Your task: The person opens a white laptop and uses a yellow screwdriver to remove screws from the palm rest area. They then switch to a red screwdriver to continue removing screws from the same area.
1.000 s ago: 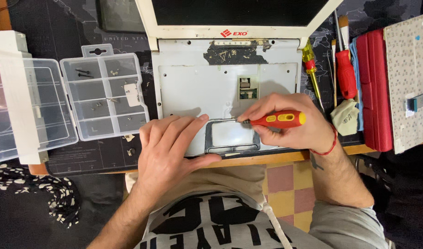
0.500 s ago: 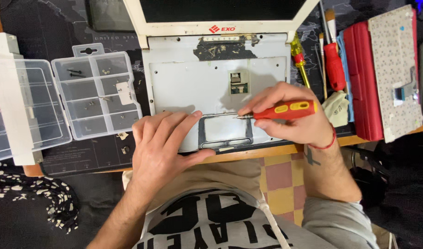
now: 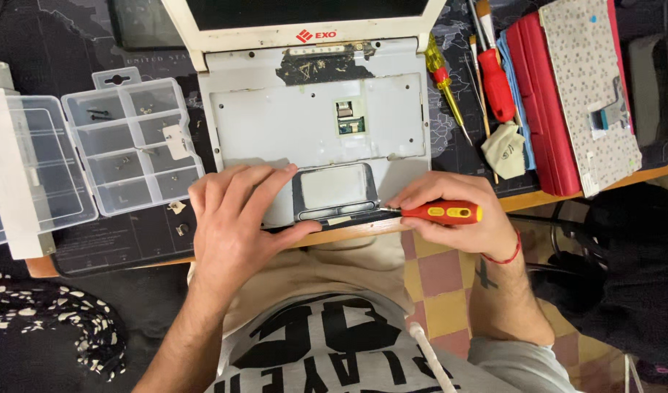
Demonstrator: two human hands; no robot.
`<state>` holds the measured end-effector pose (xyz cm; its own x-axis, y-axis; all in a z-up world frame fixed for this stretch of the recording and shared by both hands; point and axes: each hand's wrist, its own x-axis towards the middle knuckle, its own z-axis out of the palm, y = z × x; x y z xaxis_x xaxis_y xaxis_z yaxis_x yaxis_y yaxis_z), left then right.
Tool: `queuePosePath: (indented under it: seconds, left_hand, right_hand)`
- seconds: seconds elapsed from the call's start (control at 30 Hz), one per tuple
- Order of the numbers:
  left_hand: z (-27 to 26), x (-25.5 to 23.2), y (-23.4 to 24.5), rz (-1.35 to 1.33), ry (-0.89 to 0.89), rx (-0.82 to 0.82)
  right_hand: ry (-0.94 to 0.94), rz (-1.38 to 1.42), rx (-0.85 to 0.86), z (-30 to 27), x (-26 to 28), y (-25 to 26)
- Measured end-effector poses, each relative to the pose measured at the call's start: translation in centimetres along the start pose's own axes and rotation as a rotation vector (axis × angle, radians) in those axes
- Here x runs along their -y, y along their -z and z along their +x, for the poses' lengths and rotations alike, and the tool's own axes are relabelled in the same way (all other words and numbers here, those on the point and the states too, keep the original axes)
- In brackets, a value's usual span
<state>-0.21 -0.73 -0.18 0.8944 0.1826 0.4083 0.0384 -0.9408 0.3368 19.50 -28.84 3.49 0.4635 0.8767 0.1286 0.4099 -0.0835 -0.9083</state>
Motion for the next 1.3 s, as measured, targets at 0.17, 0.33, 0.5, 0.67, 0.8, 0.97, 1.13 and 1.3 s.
queuePosePath:
  seconds: [0.17, 0.33, 0.5, 0.67, 0.8, 0.97, 1.13, 1.3]
  left_hand:
    - [-0.1, 0.1, -0.2, 0.002, 0.004, -0.002]
    - [0.0, -0.1, -0.1, -0.014, 0.004, -0.013]
    - [0.0, -0.1, -0.1, -0.009, -0.003, -0.008]
    - [0.0, -0.2, -0.1, -0.01, -0.007, -0.011]
    - [-0.1, -0.1, -0.1, -0.014, 0.0, -0.01]
    - [0.1, -0.2, 0.0, -0.018, -0.008, -0.009]
    - [0.1, -0.3, 0.1, -0.005, -0.016, -0.023]
    - [0.1, -0.3, 0.0, 0.005, -0.031, -0.047]
  right_hand:
    - [0.044, -0.026, 0.099, 0.8, 0.7, 0.5]
    - [0.109, -0.176, 0.23, 1.4, 2.4, 1.0]
    - [0.169, -0.365, 0.207, 0.6, 3.0, 0.4]
    - [0.242, -0.327, 0.15, -0.3, 2.1, -0.2]
    - [0.414, -0.359, 0.065, -1.5, 0.3, -1.2]
    - [0.541, -0.453, -0.074, -2.2, -1.1, -2.7]
    - [0.585, -0.481, -0.171, -2.9, -2.2, -3.8]
    - [0.703, -0.622, -0.207, -3.2, -3.1, -4.4]
